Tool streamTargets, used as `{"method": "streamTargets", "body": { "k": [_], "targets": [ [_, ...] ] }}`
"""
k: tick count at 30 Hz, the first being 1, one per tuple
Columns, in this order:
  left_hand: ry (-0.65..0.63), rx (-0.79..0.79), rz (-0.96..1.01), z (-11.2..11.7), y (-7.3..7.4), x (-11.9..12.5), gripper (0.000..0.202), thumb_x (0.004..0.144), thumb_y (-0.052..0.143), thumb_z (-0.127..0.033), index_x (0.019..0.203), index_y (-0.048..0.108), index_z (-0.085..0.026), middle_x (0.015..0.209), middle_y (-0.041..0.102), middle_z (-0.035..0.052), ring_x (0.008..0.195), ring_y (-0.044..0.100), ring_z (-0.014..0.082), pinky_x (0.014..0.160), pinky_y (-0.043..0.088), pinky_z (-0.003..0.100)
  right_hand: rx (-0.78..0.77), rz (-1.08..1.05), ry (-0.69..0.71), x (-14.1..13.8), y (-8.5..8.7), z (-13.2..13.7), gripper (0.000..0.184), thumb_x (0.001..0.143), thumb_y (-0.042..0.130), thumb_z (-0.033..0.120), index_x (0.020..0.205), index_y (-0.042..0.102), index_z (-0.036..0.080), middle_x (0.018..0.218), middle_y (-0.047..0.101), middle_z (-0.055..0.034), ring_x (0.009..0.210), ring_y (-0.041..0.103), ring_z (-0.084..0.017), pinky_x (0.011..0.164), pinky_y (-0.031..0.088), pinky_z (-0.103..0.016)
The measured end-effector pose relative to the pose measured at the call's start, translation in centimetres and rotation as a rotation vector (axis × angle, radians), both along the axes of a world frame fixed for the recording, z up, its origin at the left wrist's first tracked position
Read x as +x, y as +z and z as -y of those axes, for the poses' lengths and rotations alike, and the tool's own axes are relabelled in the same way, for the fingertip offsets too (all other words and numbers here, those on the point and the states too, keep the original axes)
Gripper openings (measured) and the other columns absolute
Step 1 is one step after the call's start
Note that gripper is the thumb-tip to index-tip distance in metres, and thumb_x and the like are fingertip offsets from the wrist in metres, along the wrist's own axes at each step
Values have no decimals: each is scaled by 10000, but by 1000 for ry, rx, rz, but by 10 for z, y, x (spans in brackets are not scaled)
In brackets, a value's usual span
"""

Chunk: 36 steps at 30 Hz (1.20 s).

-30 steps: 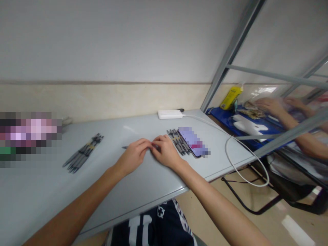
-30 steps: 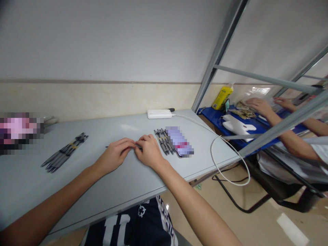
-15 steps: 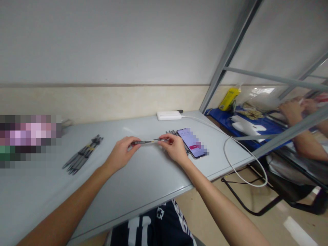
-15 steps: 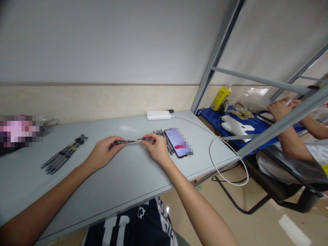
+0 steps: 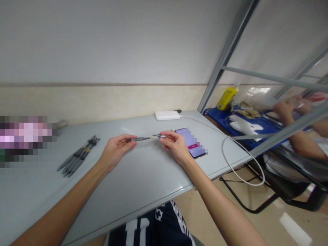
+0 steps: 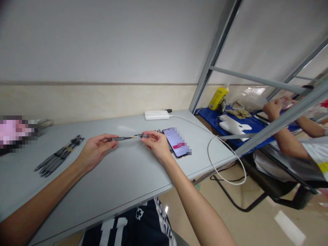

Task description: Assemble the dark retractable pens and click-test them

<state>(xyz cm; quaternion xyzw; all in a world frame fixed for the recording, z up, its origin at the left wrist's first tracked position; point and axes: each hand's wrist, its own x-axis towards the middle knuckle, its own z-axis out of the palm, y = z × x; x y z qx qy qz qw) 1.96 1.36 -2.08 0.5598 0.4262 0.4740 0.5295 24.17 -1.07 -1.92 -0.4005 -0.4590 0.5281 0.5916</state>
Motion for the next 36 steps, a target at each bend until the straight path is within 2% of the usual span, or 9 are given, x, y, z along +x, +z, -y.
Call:
{"method": "streamTargets", "body": {
  "k": [6, 10, 13, 16, 19, 22, 26, 30, 36],
  "targets": [
    [15, 190, -230, 2, 1, -1, 345, 668, 717, -391, 902, 666, -142, 781, 680, 51, 692, 606, 157, 636, 472, 266, -12, 133, 15, -1, 2, 3, 235, 634, 734, 300, 806, 676, 151, 472, 501, 54, 415, 402, -67, 409, 291, -204],
    [14, 580, -711, 4, 5, -4, 226, 801, 581, -361, 881, 644, -159, 770, 658, 50, 729, 581, 188, 692, 454, 317, 12, 382, 83, -8, 2, 9, 191, 686, 693, 299, 793, 689, 140, 451, 485, 53, 402, 385, -68, 395, 270, -210],
    [-24, 892, -1074, 8, 7, -1, 184, 856, 479, -251, 817, 632, -157, 784, 646, 73, 803, 559, 230, 723, 428, 351, -14, 345, 211, -16, 0, 12, 215, 661, 714, 308, 785, 665, 139, 464, 487, 65, 384, 373, -55, 383, 260, -201],
    [-17, 1003, -1282, 14, 6, 5, 202, 830, 434, -146, 734, 612, -153, 698, 628, 71, 726, 556, 227, 671, 409, 341, -113, 246, 368, -21, 0, 14, 290, 630, 737, 351, 809, 627, 152, 488, 505, 76, 367, 391, -55, 372, 279, -193],
    [46, 1016, -1351, 18, 3, 9, 240, 834, 439, -193, 664, 606, -166, 631, 629, 64, 667, 573, 223, 644, 395, 340, -169, 347, 522, -21, 2, 17, 278, 740, 641, 416, 757, 611, 140, 535, 555, 41, 375, 406, -57, 374, 290, -192],
    [102, 947, -1438, 18, 0, 10, 322, 848, 421, -233, 614, 636, -179, 603, 659, 73, 635, 606, 236, 629, 382, 349, -30, 561, 557, -20, 2, 19, 336, 857, 511, 402, 687, 606, 128, 511, 520, 41, 397, 373, -49, 410, 282, -189],
    [80, 754, -1533, 18, 0, 11, 299, 801, 437, -236, 658, 698, -197, 646, 700, 94, 632, 642, 270, 598, 380, 349, 296, 862, 379, -22, -1, 22, 371, 896, 490, 318, 579, 548, 135, 486, 444, 44, 464, 375, -64, 484, 285, -202],
    [46, 559, -1573, 19, 2, 13, 308, 793, 414, -259, 753, 717, -221, 692, 711, 104, 671, 657, 306, 535, 361, 331, 611, 1134, 185, -24, -9, 24, 227, 913, 465, 250, 833, 642, 133, 657, 584, -33, 612, 501, -121, 588, 346, -221],
    [5, 511, -1492, 17, 1, 14, 300, 838, 396, -326, 780, 667, -210, 724, 693, 80, 668, 641, 259, 531, 370, 305, 624, 1213, 47, -21, -12, 20, 239, 919, 465, 282, 995, 649, 149, 792, 651, -74, 731, 571, -155, 657, 386, -233]
  ]
}}
